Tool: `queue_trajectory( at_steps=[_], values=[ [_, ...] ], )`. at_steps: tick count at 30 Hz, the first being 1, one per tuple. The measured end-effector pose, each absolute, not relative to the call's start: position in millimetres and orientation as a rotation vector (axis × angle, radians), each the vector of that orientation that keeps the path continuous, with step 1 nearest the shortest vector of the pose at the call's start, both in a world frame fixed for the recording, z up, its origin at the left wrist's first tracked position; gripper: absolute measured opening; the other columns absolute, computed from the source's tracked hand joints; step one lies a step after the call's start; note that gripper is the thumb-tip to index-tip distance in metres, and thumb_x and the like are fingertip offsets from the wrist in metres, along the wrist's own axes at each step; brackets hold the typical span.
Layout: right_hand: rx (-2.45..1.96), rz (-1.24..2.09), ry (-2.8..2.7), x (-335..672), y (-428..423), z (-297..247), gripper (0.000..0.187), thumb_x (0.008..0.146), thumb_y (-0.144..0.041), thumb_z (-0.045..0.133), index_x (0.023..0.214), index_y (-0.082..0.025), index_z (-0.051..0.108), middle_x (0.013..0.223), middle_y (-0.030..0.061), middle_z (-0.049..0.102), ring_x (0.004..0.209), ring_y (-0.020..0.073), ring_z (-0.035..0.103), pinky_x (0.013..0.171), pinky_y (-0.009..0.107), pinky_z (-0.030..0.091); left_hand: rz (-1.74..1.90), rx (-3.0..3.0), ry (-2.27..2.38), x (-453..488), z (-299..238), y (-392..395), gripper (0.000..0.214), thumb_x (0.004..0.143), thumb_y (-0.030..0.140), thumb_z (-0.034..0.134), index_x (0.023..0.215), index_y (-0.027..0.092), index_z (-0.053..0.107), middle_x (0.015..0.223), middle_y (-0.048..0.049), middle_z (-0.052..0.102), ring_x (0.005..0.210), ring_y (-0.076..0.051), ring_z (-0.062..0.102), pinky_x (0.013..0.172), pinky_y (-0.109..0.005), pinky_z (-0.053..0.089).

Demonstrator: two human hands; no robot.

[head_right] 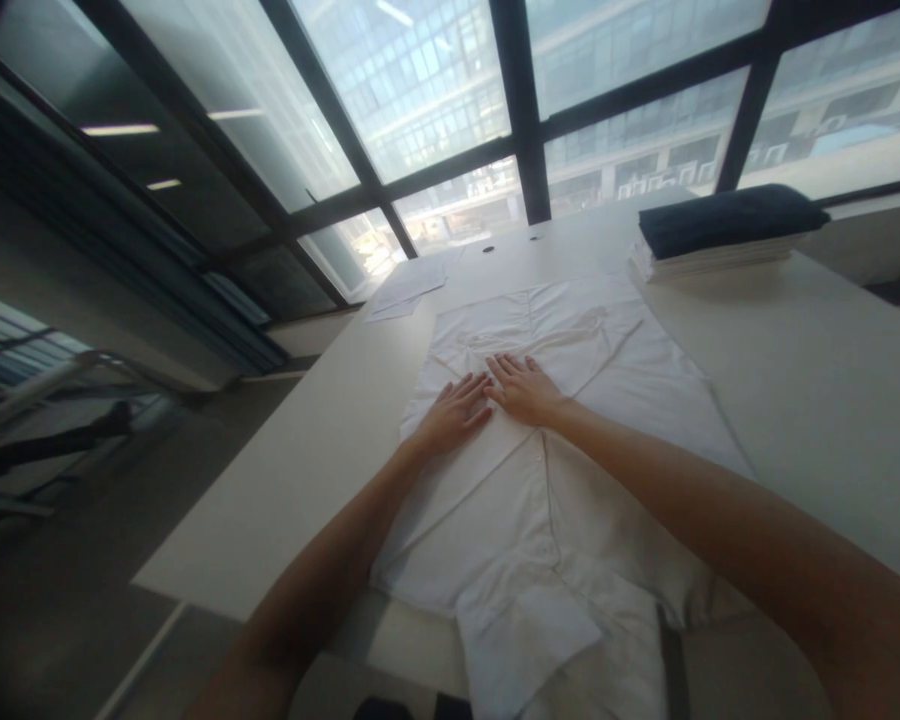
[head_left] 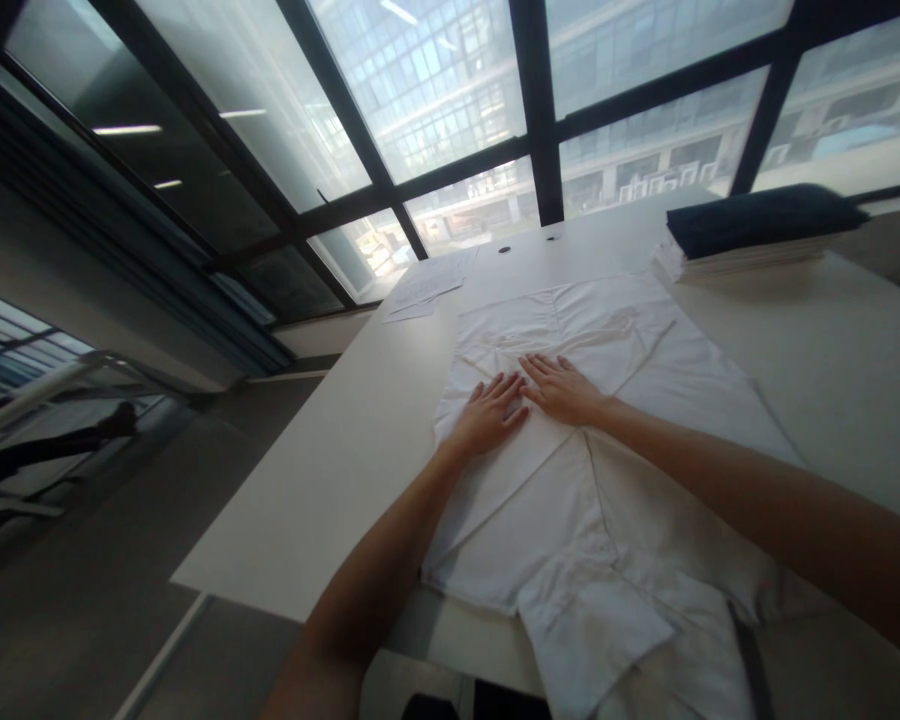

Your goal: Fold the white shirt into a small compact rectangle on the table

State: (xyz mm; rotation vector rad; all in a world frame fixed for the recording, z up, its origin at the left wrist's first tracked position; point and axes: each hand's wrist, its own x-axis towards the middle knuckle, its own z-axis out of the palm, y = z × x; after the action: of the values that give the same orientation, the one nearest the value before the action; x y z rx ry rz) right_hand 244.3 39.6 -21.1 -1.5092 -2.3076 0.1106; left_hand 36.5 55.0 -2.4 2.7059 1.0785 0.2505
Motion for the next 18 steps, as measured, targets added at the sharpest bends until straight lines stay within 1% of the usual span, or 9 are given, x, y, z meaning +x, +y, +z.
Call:
queue_trajectory(
  at_steps=[3, 6, 9, 11, 15, 18],
  values=[
    [-1.623, 0.123, -2.309, 279.9, 47.9, -25.8, 0.063, 0.103, -0.05, 0.027, 0.157, -0.019, 0.039, 0.165, 0.0138, 0.032, 0.153, 0.0308, 0.027, 0.121, 0.059, 0.023, 0.237, 2.71, 1.074, 36.5, -1.9, 55.2, 0.059, 0.103, 0.05, 0.043, 0.159, 0.031, 0.035, 0.167, -0.0057, 0.029, 0.156, -0.025, 0.02, 0.126, -0.053, 0.013],
    [-1.8, 0.067, -2.238, 329.8, 54.8, -29.7, 0.062, 0.103, -0.051, 0.027, 0.156, -0.02, 0.04, 0.166, 0.0124, 0.032, 0.153, 0.0305, 0.028, 0.122, 0.057, 0.023, 0.272, 2.678, 1.074, 36.9, -0.6, 55.3, 0.057, 0.102, 0.049, 0.046, 0.156, 0.031, 0.04, 0.165, -0.0054, 0.032, 0.155, -0.026, 0.022, 0.126, -0.053, 0.014],
    [-1.925, 0.017, -2.158, 374.3, 56.6, -32.4, 0.062, 0.104, -0.048, 0.026, 0.155, -0.017, 0.041, 0.165, 0.0148, 0.033, 0.153, 0.0306, 0.028, 0.122, 0.056, 0.024, 0.326, 2.649, 1.062, 36.8, -0.1, 55.6, 0.055, 0.1, 0.047, 0.05, 0.153, 0.031, 0.046, 0.164, -0.0052, 0.036, 0.154, -0.027, 0.026, 0.125, -0.053, 0.015],
    [-1.942, 0.012, -2.148, 393.8, 55.7, -32.9, 0.062, 0.103, -0.046, 0.026, 0.155, -0.015, 0.041, 0.164, 0.0157, 0.034, 0.153, 0.03, 0.027, 0.122, 0.056, 0.024, 0.327, 2.651, 1.058, 36.3, -0.3, 55.8, 0.055, 0.101, 0.047, 0.049, 0.153, 0.031, 0.045, 0.164, -0.0051, 0.035, 0.154, -0.026, 0.026, 0.126, -0.053, 0.015],
    [-1.886, -0.078, -2.123, 402.5, 46.9, -27.4, 0.058, 0.103, -0.039, 0.029, 0.153, -0.013, 0.043, 0.161, 0.0164, 0.041, 0.151, 0.0284, 0.032, 0.121, 0.054, 0.026, 0.27, 2.691, 1.063, 34.3, -2.0, 57.8, 0.058, 0.103, 0.049, 0.045, 0.157, 0.03, 0.039, 0.166, -0.0056, 0.031, 0.155, -0.026, 0.023, 0.126, -0.053, 0.014],
    [-1.828, -0.272, -2.036, 390.3, 27.4, -19.3, 0.055, 0.102, -0.03, 0.03, 0.151, -0.01, 0.044, 0.16, 0.0181, 0.042, 0.151, 0.028, 0.032, 0.122, 0.053, 0.022, 0.268, 2.718, 1.06, 32.4, -4.0, 61.3, 0.057, 0.104, 0.047, 0.043, 0.157, 0.027, 0.039, 0.165, -0.0072, 0.032, 0.155, -0.026, 0.024, 0.125, -0.054, 0.015]
  ],
)
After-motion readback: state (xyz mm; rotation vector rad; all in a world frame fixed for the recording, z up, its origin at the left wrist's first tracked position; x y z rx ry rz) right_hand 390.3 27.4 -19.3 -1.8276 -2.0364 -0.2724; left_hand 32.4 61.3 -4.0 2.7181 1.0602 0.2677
